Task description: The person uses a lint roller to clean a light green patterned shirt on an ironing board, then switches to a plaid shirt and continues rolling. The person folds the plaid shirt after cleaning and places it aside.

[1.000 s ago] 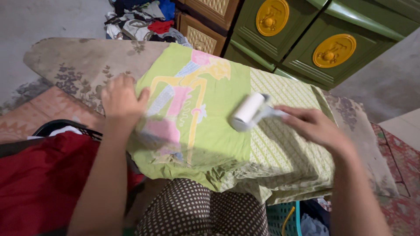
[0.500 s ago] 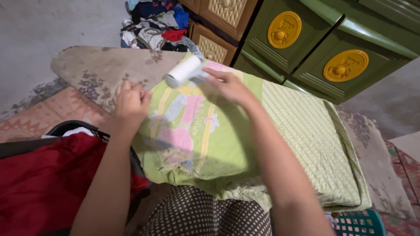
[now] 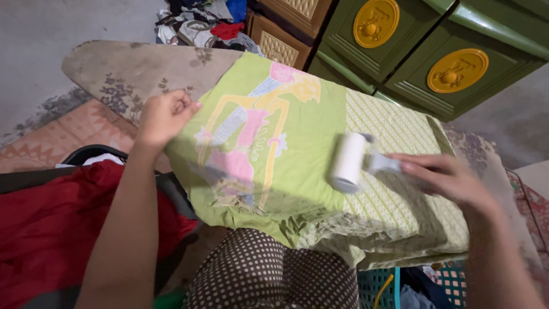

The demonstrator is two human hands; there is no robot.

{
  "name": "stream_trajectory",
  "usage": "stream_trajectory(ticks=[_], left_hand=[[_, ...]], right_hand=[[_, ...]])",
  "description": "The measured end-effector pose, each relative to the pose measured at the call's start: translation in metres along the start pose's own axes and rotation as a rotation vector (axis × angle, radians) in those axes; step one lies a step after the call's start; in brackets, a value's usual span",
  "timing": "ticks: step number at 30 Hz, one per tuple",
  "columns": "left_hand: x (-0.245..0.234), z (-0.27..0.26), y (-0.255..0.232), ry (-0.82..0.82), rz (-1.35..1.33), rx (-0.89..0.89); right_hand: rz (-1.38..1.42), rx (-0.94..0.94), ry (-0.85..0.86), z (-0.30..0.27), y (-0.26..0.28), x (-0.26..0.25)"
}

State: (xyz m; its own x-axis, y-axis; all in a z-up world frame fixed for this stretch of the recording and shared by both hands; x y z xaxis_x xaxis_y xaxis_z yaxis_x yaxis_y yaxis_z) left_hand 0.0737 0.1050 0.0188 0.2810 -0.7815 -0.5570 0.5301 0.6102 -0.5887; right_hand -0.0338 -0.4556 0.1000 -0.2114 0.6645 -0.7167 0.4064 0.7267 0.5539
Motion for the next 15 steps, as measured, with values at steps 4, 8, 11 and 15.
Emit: stream_trajectory(ticks=[4,8,11,15], left_hand=[[0.005,0.001,0.014,-0.023,-0.232,-0.031],[0.006,0.003,0.027,0.007,-0.307,-0.053],[0.007,0.005,0.031,0.009,-0.237,-0.03],[0.01,0.002,0.036,-0.012,-0.347,-0.034]], right_hand=[[0.011,-0.256,0.192,0.028,0.091,0.08],[0.108,-0.535,0.394,0.036,0.2,0.157],[0.22,-0.559,0.485,0.035,0.242,0.2],[0.251,-0.479,0.46,0.033,0.222,0.197]])
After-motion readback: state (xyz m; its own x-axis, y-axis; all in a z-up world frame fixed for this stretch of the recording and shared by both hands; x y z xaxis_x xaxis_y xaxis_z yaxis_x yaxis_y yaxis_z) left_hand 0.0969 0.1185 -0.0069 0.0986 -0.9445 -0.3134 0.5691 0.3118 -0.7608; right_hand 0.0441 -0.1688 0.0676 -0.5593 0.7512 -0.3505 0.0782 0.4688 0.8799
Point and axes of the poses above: each hand's wrist, its own z-axis towards the middle knuckle, its own x-axis out of the palm, y = z × x, the point moved 6 cm from there along z, towards the middle knuckle, and after that the axes turned 13 degrees about x, right-handed, at the moved point
